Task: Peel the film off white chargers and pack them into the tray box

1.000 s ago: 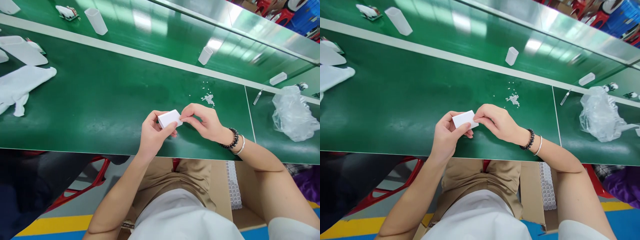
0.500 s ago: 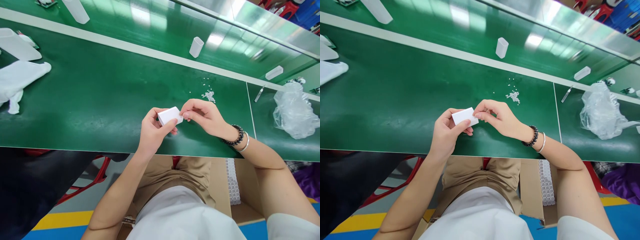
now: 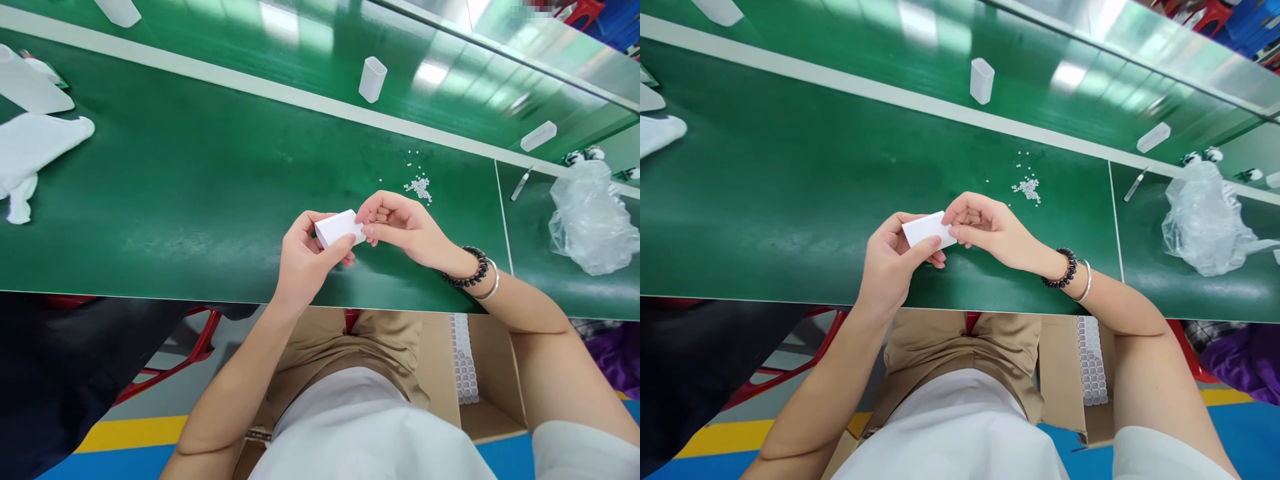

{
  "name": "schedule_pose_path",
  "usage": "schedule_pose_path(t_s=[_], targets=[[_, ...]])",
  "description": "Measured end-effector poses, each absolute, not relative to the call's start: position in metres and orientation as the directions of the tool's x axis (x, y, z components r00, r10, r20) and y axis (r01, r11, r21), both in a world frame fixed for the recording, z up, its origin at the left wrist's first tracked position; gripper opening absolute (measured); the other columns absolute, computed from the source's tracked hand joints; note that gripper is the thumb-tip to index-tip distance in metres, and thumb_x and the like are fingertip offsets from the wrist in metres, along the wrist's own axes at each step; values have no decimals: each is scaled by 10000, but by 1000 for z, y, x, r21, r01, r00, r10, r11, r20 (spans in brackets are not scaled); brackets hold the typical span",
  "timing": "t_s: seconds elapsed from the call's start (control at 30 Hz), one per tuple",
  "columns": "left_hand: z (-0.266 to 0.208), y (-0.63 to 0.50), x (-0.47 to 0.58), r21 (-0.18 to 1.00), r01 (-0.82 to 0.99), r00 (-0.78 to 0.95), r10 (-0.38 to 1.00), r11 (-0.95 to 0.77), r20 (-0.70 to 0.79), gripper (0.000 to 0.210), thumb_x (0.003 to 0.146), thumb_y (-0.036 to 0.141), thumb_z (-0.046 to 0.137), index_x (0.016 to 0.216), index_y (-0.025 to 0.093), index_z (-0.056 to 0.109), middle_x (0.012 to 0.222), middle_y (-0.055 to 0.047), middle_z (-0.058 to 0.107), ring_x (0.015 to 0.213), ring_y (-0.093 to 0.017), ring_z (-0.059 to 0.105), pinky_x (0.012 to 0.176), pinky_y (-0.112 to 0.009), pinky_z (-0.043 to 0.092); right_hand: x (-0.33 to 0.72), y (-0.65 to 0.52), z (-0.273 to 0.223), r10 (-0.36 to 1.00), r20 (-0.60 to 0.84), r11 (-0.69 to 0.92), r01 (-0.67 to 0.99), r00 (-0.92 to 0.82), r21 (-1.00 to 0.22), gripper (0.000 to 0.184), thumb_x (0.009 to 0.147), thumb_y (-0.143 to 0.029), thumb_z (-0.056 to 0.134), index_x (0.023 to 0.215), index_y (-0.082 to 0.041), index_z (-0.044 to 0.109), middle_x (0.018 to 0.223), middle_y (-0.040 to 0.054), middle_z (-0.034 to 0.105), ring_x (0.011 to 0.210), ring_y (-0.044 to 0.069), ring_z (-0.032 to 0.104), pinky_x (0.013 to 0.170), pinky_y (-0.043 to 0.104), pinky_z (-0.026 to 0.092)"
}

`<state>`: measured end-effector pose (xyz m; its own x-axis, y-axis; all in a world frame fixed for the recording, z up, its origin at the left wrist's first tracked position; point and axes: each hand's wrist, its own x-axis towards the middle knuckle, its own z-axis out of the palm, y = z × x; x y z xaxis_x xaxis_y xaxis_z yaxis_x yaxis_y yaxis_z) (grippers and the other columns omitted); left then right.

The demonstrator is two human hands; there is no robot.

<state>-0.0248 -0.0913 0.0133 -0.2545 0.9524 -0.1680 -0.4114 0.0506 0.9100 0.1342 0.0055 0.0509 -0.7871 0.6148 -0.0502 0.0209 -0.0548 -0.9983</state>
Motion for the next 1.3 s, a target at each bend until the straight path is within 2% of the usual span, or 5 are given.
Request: schedule_pose_path(t_s=[0.33, 0.5, 0.63, 0.87, 1.3], targets=[[13, -92, -24, 909, -410, -254, 949, 67, -184, 323, 702, 228, 835, 921, 153, 610, 795, 10, 720, 529, -102, 668, 489, -205, 600, 133, 5, 42, 613, -30, -100, -40, -789, -994, 183, 864, -197, 747, 823, -152, 575, 768, -25, 602, 624, 62, 571, 595, 191, 471], [11, -94, -26, 892, -441, -217, 954, 95, -209, 328, 721, 246, 817, 940, 165, 587, 852, 1, 704, 567, -121, 692, 529, -243, 624, 132, 1, 35, 614, -17, -106, -61, -789, -992, 238, 880, -264, 754, 832, -165, 542, 767, -33, 587, 603, 63, 573, 577, 197, 472], [12, -92, -24, 937, -350, -219, 972, 9, -92, 404, 759, 238, 773, 1118, 205, 590, 921, 9, 647, 646, -120, 693, 593, -253, 627, 135, -4, 42, 645, -4, 55, 52, -764, -997, 248, 938, -338, 693, 843, -178, 530, 687, -49, 550, 576, 69, 515, 547, 196, 433], [9, -95, -23, 990, -65, -243, 964, -124, 105, 358, 816, 250, 743, 1110, 224, 540, 957, -12, 605, 690, -106, 634, 579, -212, 551, 140, -10, 59, 512, 121, 454, 148, -851, -879, 150, 1014, -198, 522, 866, -176, 541, 746, -28, 623, 625, 68, 517, 587, 187, 401], [8, -101, -24, 990, 16, -230, 964, -137, 137, 377, 833, 256, 711, 1142, 239, 495, 1020, -20, 551, 738, -111, 626, 587, -218, 555, 139, -12, 54, 493, 183, 506, 109, -850, -856, 181, 1034, -238, 486, 865, -183, 516, 732, -24, 589, 615, 76, 476, 585, 190, 383]])
